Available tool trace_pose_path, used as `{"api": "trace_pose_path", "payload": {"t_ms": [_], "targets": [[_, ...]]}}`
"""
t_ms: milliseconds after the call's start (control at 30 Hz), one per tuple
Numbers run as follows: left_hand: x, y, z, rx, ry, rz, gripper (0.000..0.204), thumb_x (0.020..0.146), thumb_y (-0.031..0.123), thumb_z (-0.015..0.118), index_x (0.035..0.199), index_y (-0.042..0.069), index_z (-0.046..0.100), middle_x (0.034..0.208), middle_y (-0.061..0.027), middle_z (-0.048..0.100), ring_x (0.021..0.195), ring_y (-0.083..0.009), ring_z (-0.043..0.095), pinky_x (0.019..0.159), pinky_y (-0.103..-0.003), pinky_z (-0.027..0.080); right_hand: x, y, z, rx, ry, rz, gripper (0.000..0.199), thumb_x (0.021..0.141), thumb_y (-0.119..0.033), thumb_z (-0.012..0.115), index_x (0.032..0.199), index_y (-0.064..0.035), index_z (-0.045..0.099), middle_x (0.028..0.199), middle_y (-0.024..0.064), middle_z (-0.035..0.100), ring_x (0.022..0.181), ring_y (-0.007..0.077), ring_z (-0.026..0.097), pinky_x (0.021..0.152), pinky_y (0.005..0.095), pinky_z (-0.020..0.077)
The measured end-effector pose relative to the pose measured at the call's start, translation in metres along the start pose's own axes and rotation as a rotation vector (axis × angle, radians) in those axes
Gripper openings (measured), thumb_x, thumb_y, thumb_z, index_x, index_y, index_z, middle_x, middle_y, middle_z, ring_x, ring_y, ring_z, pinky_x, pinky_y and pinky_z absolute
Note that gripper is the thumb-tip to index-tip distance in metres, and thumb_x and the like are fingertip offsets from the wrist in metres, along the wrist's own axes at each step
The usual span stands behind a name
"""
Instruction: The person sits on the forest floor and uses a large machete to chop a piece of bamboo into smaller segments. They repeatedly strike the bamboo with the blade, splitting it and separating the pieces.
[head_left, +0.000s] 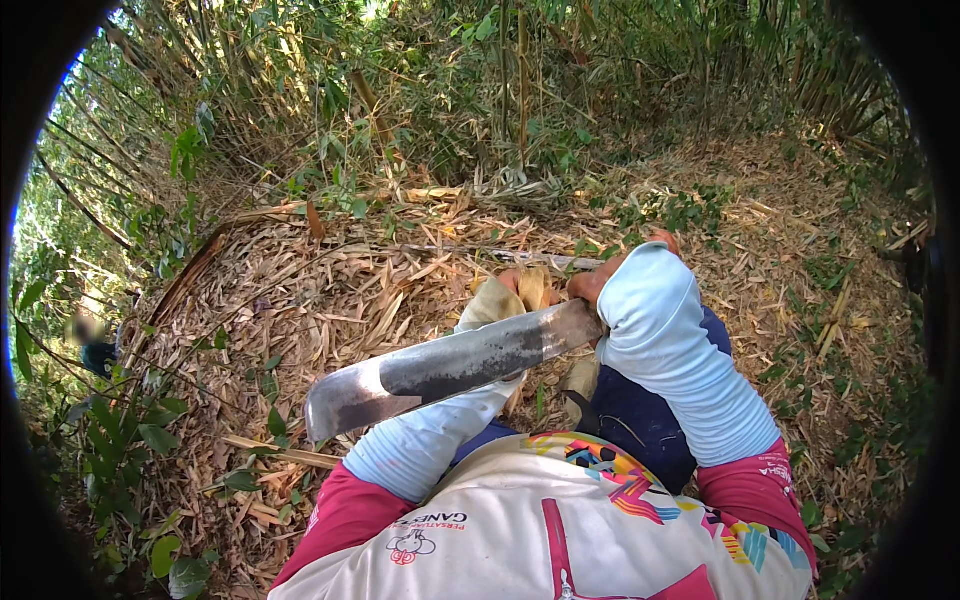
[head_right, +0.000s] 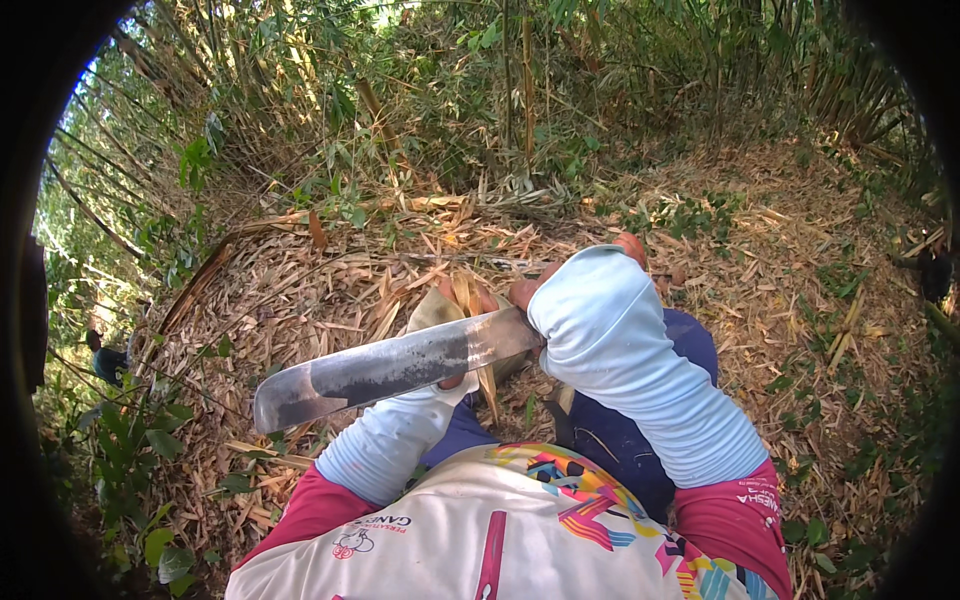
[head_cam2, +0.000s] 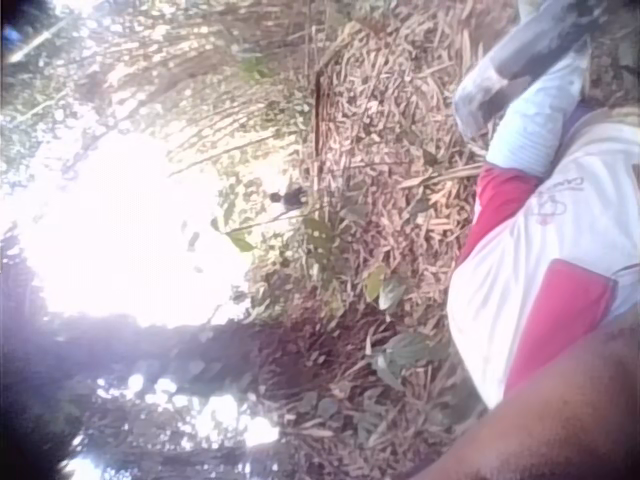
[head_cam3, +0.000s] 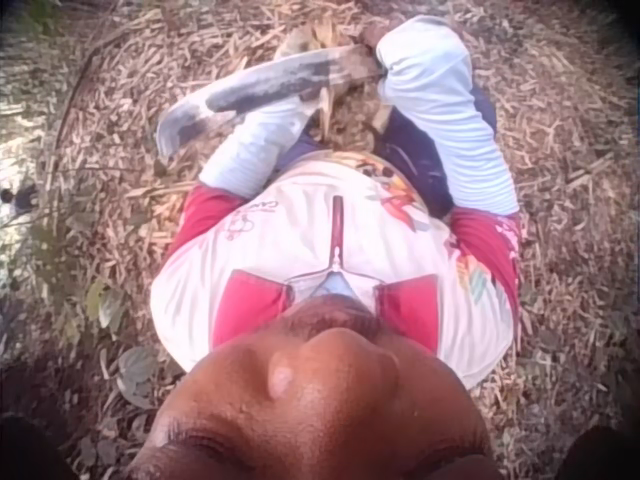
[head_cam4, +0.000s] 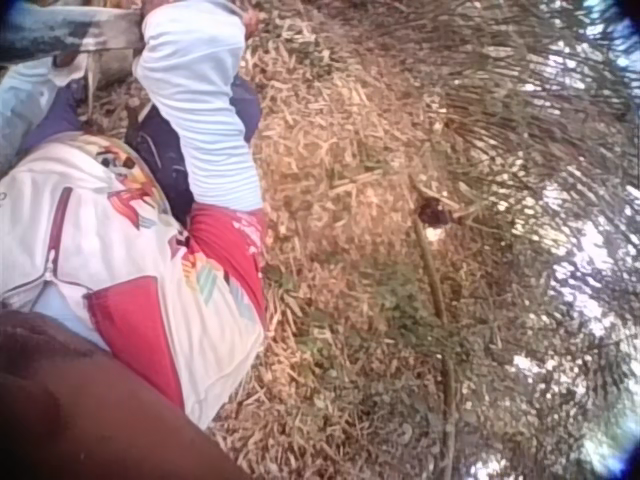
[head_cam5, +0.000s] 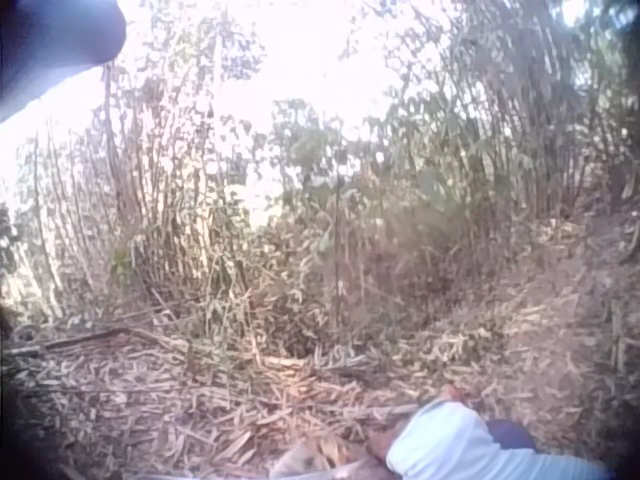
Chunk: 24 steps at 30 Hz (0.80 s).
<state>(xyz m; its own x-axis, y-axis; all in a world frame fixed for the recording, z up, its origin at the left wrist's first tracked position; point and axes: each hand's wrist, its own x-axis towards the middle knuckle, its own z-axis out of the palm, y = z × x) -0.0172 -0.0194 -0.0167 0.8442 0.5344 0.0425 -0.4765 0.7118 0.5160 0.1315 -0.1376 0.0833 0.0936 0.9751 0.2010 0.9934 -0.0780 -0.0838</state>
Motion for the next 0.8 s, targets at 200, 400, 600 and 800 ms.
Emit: {"api": "trace_pose_path", "payload": {"t_ms": [200,400,600,800], "targets": [[-0.001,-0.003,0.000,0.016,-0.036,0.027,0.030,0.097,0.029,0.055,0.112,0.003,0.055,0.096,-0.0085,0.063,0.081,-0.0200,0.064,0.072,-0.033,0.055,-0.002,0.003,0.002,0.002,0.010,-0.004,0.018,0.075,-0.026,0.063,0.092,-0.0189,0.063,0.074,0.0026,0.060,0.080,0.0251,0.064,0.081,0.0560,0.0431],[-0.006,-0.010,0.009,-0.118,-0.027,0.013,0.034,0.098,0.035,0.054,0.115,0.006,0.055,0.105,-0.0115,0.065,0.091,-0.0238,0.066,0.077,-0.038,0.057,-0.004,0.011,0.001,0.007,0.059,-0.037,0.015,0.079,-0.025,0.063,0.091,-0.0180,0.068,0.073,0.0051,0.063,0.076,0.0264,0.065,0.080,0.0551,0.0444],[0.004,-0.037,-0.022,-0.327,-0.097,-0.083,0.035,0.099,0.034,0.052,0.119,0.006,0.052,0.112,-0.0147,0.064,0.097,-0.0266,0.066,0.083,-0.042,0.057,0.001,0.022,-0.009,-0.051,0.149,-0.099,0.013,0.074,-0.021,0.066,0.084,-0.0132,0.068,0.066,0.0078,0.062,0.068,0.0297,0.064,0.080,0.0539,0.0450],[0.022,-0.017,-0.023,-0.108,-0.181,-0.047,0.033,0.100,0.032,0.048,0.118,0.005,0.052,0.110,-0.0155,0.064,0.094,-0.0272,0.067,0.082,-0.041,0.057,0.014,0.038,-0.014,-0.069,0.118,-0.048,0.033,0.057,-0.015,0.077,0.088,-0.0122,0.067,0.067,0.0097,0.063,0.072,0.0309,0.066,0.078,0.0407,0.0461]]}}
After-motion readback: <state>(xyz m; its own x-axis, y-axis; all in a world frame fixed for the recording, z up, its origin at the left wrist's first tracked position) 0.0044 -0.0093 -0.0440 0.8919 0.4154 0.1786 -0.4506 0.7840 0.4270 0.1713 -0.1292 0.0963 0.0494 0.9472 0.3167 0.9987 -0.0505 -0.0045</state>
